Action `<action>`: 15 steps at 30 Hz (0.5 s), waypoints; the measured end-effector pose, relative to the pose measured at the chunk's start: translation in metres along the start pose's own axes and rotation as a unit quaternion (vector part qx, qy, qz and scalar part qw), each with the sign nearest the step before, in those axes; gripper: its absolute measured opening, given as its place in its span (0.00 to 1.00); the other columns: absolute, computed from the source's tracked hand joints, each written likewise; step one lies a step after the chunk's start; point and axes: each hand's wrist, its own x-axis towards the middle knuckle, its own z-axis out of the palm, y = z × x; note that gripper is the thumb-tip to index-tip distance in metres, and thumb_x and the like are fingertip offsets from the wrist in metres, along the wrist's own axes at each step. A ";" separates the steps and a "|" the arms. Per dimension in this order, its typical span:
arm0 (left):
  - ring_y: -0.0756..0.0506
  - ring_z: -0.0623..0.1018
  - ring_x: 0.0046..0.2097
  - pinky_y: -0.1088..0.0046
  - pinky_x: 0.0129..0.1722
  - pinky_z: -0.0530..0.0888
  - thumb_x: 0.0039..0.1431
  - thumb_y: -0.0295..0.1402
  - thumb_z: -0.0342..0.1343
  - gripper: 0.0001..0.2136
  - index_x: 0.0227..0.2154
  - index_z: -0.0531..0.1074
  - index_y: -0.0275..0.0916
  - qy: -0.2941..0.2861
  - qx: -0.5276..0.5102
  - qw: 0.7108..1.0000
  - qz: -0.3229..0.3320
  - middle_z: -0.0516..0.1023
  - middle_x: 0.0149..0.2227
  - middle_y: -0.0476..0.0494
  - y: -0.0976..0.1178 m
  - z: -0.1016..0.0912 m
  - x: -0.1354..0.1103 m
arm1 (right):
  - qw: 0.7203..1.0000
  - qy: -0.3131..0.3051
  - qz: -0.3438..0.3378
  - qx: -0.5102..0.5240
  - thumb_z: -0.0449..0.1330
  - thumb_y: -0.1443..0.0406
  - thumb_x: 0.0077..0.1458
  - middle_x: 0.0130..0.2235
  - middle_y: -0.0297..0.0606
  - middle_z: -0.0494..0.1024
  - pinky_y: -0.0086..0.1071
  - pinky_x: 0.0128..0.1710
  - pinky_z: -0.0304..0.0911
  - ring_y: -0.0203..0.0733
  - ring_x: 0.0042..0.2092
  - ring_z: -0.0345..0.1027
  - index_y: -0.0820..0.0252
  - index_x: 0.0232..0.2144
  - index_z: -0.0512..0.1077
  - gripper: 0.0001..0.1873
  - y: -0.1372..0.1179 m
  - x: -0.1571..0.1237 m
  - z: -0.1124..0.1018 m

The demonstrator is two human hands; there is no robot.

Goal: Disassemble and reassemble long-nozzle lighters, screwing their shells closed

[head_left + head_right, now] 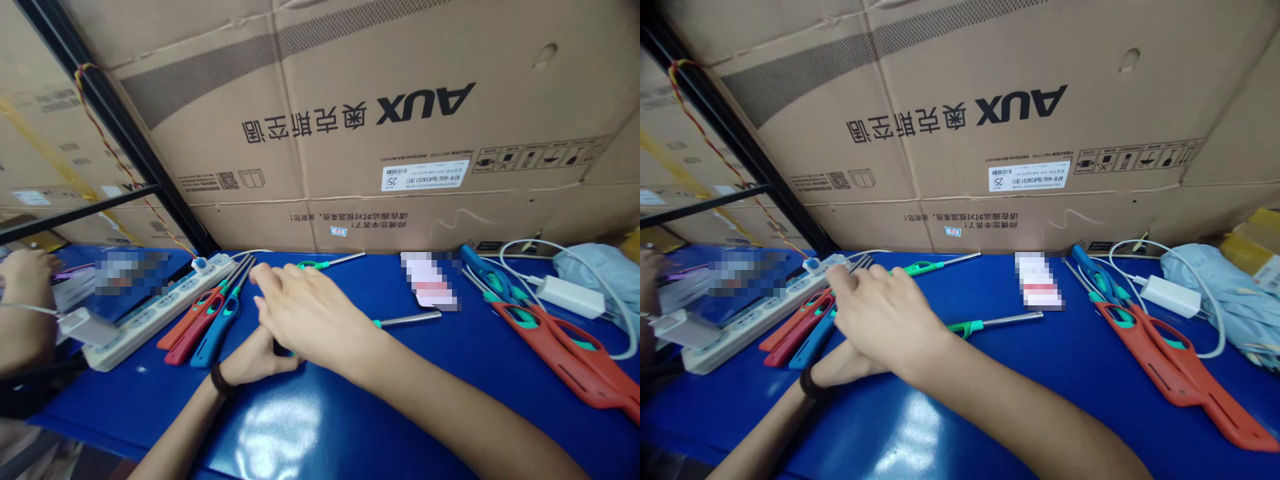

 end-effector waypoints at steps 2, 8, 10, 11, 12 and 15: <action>0.40 0.74 0.49 0.66 0.51 0.71 0.53 0.32 0.57 0.15 0.44 0.74 0.36 -0.016 -0.003 1.000 -0.003 0.77 0.45 0.46 0.006 -0.004 0.000 | 0.998 -0.024 0.048 -0.035 0.47 0.71 0.61 0.36 0.49 0.75 0.38 0.35 0.66 0.50 0.40 0.71 0.68 0.44 0.61 0.09 0.001 -0.004 -0.008; 0.41 0.75 0.46 0.66 0.50 0.71 0.50 0.30 0.58 0.12 0.39 0.77 0.36 -0.007 0.000 1.000 0.020 0.79 0.39 0.44 0.007 -0.006 0.005 | 0.994 -0.074 0.053 0.067 0.50 0.75 0.58 0.43 0.57 0.74 0.37 0.39 0.66 0.49 0.45 0.70 0.70 0.45 0.59 0.11 0.014 -0.006 -0.019; 0.42 0.76 0.45 0.66 0.50 0.71 0.50 0.31 0.58 0.11 0.38 0.77 0.35 -0.015 -0.006 1.000 0.020 0.80 0.38 0.43 0.006 -0.006 0.006 | 0.990 -0.082 0.024 0.110 0.50 0.79 0.54 0.46 0.58 0.72 0.37 0.41 0.65 0.48 0.46 0.70 0.71 0.48 0.57 0.18 0.018 -0.005 -0.020; 0.42 0.76 0.43 0.66 0.48 0.71 0.50 0.31 0.58 0.11 0.37 0.77 0.35 -0.020 -0.010 1.000 0.012 0.80 0.37 0.44 0.005 -0.005 0.006 | 0.987 -0.091 0.006 0.130 0.50 0.80 0.52 0.46 0.58 0.71 0.37 0.42 0.65 0.48 0.47 0.69 0.72 0.49 0.55 0.21 0.020 -0.005 -0.019; 0.42 0.77 0.42 0.67 0.46 0.72 0.50 0.31 0.58 0.10 0.36 0.77 0.35 -0.021 -0.014 1.000 0.002 0.80 0.37 0.44 0.005 -0.005 0.005 | 0.984 -0.100 -0.009 0.148 0.50 0.80 0.51 0.48 0.59 0.70 0.37 0.43 0.65 0.48 0.49 0.68 0.72 0.49 0.55 0.22 0.021 -0.004 -0.019; 0.42 0.77 0.41 0.70 0.41 0.75 0.49 0.31 0.58 0.12 0.38 0.75 0.33 -0.003 -0.020 0.999 -0.025 0.80 0.38 0.44 0.002 -0.003 0.002 | 0.976 -0.094 -0.016 0.197 0.48 0.77 0.52 0.50 0.57 0.67 0.36 0.46 0.64 0.46 0.51 0.65 0.71 0.47 0.56 0.18 0.018 -0.001 -0.012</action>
